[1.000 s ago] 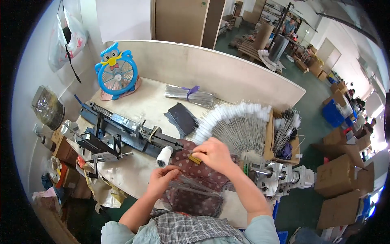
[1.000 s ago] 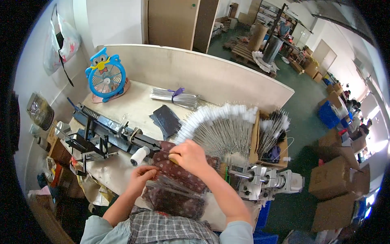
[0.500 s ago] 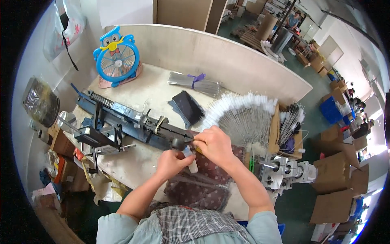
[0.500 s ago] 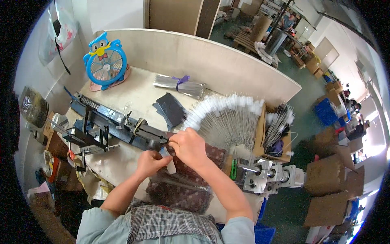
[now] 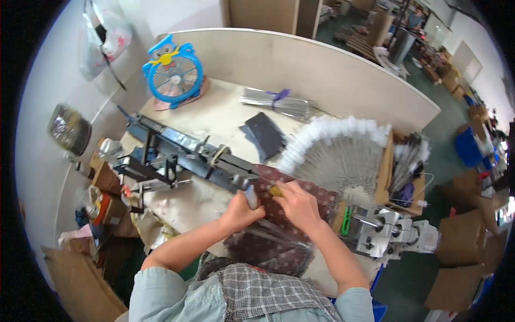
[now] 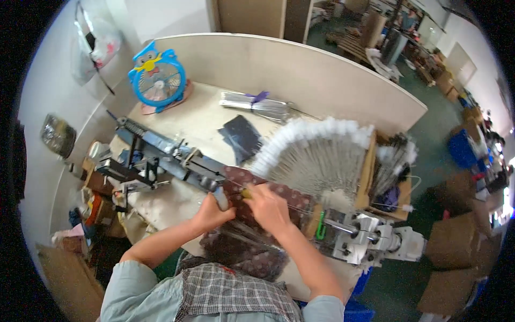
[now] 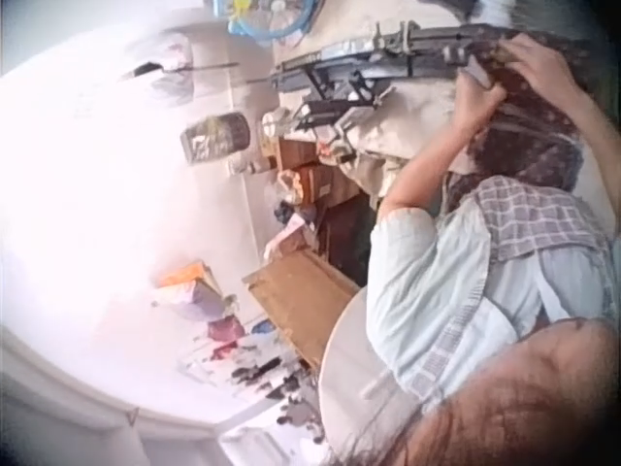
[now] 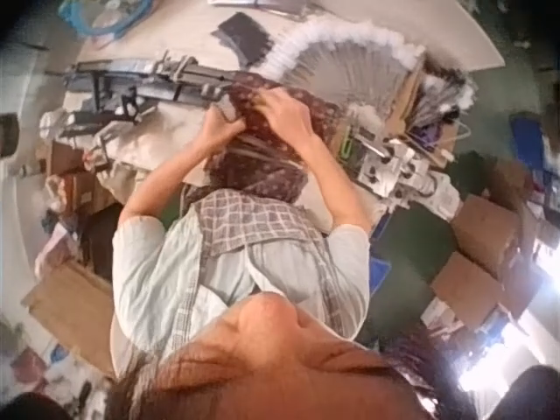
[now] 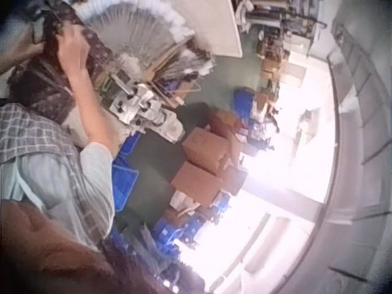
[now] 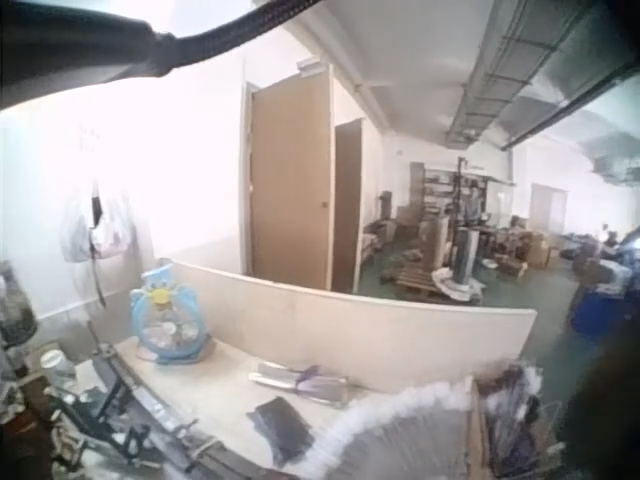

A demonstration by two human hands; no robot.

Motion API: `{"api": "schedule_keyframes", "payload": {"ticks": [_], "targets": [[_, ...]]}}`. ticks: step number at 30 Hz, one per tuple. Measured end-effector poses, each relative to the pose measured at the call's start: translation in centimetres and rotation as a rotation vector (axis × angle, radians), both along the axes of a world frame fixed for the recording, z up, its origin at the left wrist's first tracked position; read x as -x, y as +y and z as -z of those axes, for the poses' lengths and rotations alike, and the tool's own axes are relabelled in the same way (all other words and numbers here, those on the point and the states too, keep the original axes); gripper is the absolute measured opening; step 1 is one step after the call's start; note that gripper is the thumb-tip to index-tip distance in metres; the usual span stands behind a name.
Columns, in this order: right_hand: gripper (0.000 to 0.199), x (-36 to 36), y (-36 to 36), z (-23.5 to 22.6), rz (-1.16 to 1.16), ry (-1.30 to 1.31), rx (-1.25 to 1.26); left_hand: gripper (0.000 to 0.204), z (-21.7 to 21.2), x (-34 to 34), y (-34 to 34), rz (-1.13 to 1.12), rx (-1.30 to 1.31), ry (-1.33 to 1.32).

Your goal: Assembling small metal and plastic components onto a thin wire using a workstation jig.

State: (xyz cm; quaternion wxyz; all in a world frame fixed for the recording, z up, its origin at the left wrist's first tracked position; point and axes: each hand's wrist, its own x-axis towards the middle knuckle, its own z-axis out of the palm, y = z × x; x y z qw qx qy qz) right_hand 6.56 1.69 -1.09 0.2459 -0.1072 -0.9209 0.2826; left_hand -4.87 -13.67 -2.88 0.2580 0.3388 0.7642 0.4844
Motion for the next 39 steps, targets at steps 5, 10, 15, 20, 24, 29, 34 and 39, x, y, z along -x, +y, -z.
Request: {"api": "schedule_keyframes", "payload": {"ticks": [5, 10, 15, 20, 24, 29, 34, 39], "targets": [[0.018, 0.2, -0.5, -0.3, -0.078, -0.151, -0.118, 0.044, 0.9, 2.1, -3.6, -0.169, 0.088, -0.175], [0.019, -1.1, -0.4, -1.0, -0.069, -0.212, -0.09, 0.042, 3.7, 7.4, -12.7, -0.745, -0.342, -0.841], [0.018, -0.7, -1.1, -1.3, -0.11, -0.215, -0.016, 0.026, 3.3, 9.8, -14.7, -0.776, -0.476, -0.944], [0.019, -1.5, -1.3, -2.5, -0.14, -0.207, -0.022, 0.018, 3.9, 9.8, -14.2, -0.846, -0.533, -0.953], [0.022, -2.9, -0.7, -5.9, -0.083, -0.134, -0.071, 0.011, 3.4, 7.9, -12.0, -0.852, -0.529, -0.711], [0.019, -3.1, 2.4, -6.8, 0.113, -0.039, -0.074, 0.014, -1.9, -2.0, -2.1, -0.21, -0.368, -0.829], [0.019, -4.6, 3.4, -6.1, 0.119, -0.063, 0.237, 0.016, -1.8, -4.9, 4.6, -0.09, -0.448, -0.809], [0.02, -5.5, 4.2, -5.5, 0.082, -0.09, 0.486, 0.017, -1.6, -5.7, 5.3, -0.069, -0.415, -0.666]]}}
